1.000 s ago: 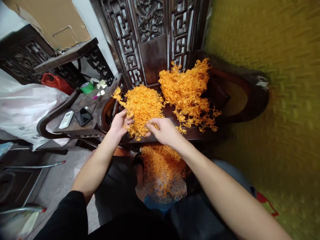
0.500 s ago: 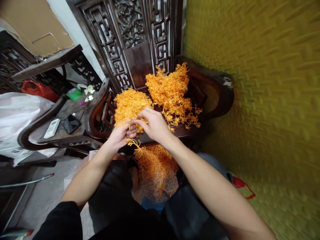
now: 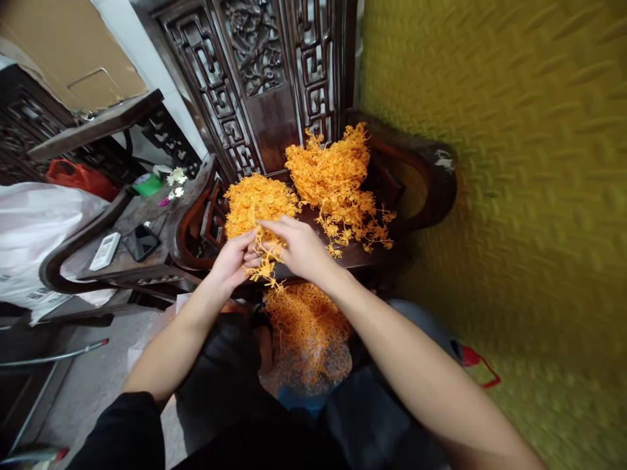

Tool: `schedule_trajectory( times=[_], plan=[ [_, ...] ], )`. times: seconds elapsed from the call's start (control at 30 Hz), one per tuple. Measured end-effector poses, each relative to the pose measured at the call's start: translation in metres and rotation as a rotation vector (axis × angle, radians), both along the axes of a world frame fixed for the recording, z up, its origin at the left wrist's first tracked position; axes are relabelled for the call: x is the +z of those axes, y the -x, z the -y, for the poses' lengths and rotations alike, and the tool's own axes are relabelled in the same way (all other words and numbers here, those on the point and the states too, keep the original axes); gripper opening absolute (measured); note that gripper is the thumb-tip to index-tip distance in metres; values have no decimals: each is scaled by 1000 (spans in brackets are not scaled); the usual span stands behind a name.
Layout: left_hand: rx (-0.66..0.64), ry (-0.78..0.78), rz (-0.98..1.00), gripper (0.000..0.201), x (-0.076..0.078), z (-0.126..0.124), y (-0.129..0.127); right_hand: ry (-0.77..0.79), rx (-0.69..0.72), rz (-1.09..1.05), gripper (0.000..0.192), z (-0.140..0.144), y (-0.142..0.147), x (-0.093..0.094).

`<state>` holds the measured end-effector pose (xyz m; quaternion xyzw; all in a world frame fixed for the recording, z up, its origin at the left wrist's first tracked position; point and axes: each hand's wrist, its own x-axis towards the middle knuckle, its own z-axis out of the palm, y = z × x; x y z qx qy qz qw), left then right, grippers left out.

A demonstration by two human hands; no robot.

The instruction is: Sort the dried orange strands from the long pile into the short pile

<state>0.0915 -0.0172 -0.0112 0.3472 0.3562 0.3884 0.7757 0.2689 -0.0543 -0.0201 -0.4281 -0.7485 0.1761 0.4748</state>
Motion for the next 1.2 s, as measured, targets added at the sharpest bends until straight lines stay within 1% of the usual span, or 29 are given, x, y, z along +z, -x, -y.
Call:
schedule_trajectory(
  times=[0.1,0.2,0.27,0.33,0.47,0.57,0.73,0.93,1.0,1.07,1.13,1.2],
  plan=[
    [-18,-22,-35,29,-2,2,-3,-40,-46,41,12,-2,4,-1],
    [-49,-34,-55,33,0,1,0,-14,-67,151,8,-4,-4,2],
    [-107,-22,-76,38,3,0,5,23,-37,244,9,-5,-11,4],
    [-182,3,-122,41,7,1,11,24,-44,348,11,-4,-17,5],
    [-263,-28,-239,46,15,3,22,-53,-150,581,14,-2,-21,7],
    [-321,-39,-266,45,18,5,25,-96,-217,698,16,-2,-21,12],
    [-338,-28,-233,34,20,2,24,-106,-353,751,20,-7,-18,17],
    [-370,-33,-218,30,20,-4,23,-142,-429,751,23,-15,-16,10],
    [-348,-69,-237,26,17,-6,22,-168,-418,740,21,-15,-15,9],
    [-298,-108,-279,24,13,-7,21,-204,-381,726,20,-13,-14,8],
    [-257,-155,-327,31,8,-8,18,-242,-328,715,22,-10,-12,8],
    [-255,-224,-394,43,4,-9,16,-262,-276,712,26,-7,-9,9]
  ],
)
